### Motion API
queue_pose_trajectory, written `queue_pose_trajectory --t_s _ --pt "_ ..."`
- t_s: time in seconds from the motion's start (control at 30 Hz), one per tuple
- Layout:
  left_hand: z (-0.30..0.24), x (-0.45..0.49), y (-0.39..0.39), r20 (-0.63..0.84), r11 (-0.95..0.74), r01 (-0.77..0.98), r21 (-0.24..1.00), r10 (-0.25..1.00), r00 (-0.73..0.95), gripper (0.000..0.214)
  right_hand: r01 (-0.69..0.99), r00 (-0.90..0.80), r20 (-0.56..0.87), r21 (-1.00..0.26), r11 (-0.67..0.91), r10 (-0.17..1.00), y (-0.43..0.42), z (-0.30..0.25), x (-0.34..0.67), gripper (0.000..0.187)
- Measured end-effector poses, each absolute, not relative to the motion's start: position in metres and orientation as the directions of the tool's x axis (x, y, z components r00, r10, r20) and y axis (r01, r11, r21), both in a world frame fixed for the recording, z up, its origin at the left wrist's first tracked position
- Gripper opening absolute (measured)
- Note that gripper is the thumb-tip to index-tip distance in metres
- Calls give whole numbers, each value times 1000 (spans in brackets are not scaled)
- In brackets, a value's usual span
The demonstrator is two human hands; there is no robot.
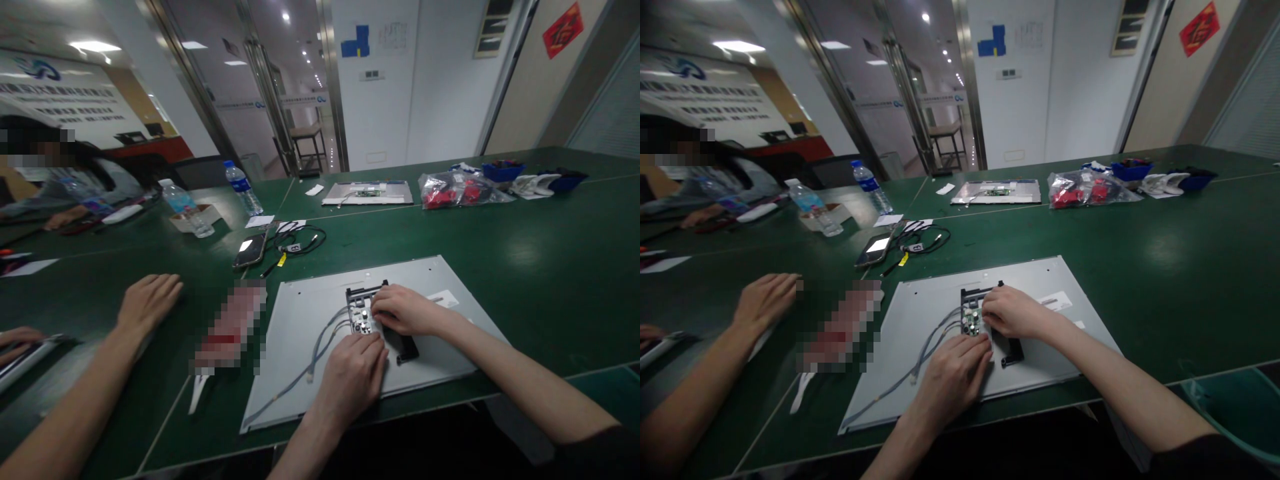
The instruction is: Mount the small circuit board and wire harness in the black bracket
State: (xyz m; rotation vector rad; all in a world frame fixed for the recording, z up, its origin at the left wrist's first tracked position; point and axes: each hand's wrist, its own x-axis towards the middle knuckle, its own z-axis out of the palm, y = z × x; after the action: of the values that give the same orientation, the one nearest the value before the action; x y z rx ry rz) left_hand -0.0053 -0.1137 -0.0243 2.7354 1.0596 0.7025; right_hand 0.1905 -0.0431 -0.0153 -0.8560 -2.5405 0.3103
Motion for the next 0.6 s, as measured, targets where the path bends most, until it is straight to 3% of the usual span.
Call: queue_pose_trajectory --t_s 0.6 --pt "-24 -4 -113 268 -773 596 218 635 725 18 521 -715 310 -360 774 626 -49 -9 192 9"
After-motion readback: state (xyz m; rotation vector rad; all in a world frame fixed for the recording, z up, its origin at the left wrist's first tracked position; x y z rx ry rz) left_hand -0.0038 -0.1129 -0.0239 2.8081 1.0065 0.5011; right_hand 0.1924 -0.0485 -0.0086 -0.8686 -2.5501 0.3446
